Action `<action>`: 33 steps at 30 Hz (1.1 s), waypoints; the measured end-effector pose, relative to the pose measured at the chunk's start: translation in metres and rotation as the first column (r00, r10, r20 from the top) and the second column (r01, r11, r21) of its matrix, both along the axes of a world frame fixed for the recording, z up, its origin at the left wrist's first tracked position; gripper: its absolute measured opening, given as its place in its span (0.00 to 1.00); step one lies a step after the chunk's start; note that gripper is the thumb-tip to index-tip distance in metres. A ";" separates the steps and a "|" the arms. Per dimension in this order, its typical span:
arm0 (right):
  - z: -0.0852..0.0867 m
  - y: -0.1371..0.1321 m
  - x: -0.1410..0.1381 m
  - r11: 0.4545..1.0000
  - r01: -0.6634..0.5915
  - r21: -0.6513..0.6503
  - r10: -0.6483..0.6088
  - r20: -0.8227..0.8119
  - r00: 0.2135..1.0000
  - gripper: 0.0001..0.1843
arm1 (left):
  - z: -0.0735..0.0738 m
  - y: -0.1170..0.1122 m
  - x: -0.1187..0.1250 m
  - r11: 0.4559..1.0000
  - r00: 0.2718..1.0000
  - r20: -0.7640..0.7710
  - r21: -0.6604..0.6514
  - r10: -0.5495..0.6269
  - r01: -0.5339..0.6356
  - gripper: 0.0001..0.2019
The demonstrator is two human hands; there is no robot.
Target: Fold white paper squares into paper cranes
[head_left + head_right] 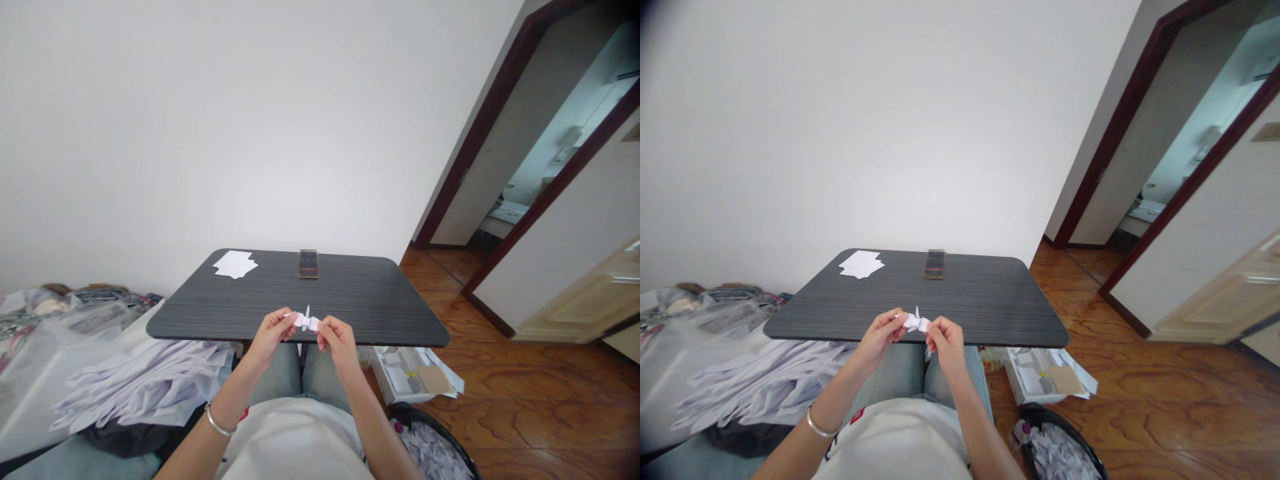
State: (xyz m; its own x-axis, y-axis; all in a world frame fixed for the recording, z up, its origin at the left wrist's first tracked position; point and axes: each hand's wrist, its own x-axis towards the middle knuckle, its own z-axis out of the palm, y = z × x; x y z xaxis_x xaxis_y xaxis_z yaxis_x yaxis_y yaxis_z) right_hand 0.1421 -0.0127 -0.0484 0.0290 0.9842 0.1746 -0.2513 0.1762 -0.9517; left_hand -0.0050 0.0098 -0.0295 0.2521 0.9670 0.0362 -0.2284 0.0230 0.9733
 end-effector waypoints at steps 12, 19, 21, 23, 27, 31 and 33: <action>-0.002 0.000 0.001 1.000 -0.007 0.013 0.006 0.008 1.000 0.14 | 0.003 0.000 0.000 1.000 1.000 -0.015 0.000 0.005 -0.005 0.17; -0.001 0.003 0.002 0.998 -0.051 -0.023 0.052 0.009 0.999 0.15 | 0.001 0.000 -0.001 1.000 0.998 -0.062 -0.001 -0.031 0.031 0.15; 0.000 0.003 0.001 0.997 -0.057 -0.047 0.057 -0.009 0.998 0.14 | 0.001 0.001 -0.001 0.999 0.996 -0.078 -0.013 -0.045 0.044 0.15; 0.000 0.002 0.000 0.997 -0.056 -0.058 0.054 -0.024 0.998 0.14 | 0.000 0.001 -0.001 0.998 0.995 -0.083 -0.026 -0.054 0.052 0.15; 0.001 0.001 -0.001 0.997 -0.054 -0.058 0.053 -0.029 0.998 0.15 | 0.000 0.001 0.001 0.999 0.998 -0.049 -0.029 -0.029 0.027 0.15; 0.003 -0.002 -0.004 0.997 -0.068 -0.045 0.067 -0.023 0.997 0.16 | 0.001 0.002 0.002 0.998 1.000 0.014 -0.055 -0.009 0.010 0.14; 0.003 -0.003 -0.006 0.993 -0.109 -0.043 0.110 -0.001 0.994 0.16 | 0.000 0.003 0.002 0.997 0.998 0.056 -0.072 -0.023 0.027 0.14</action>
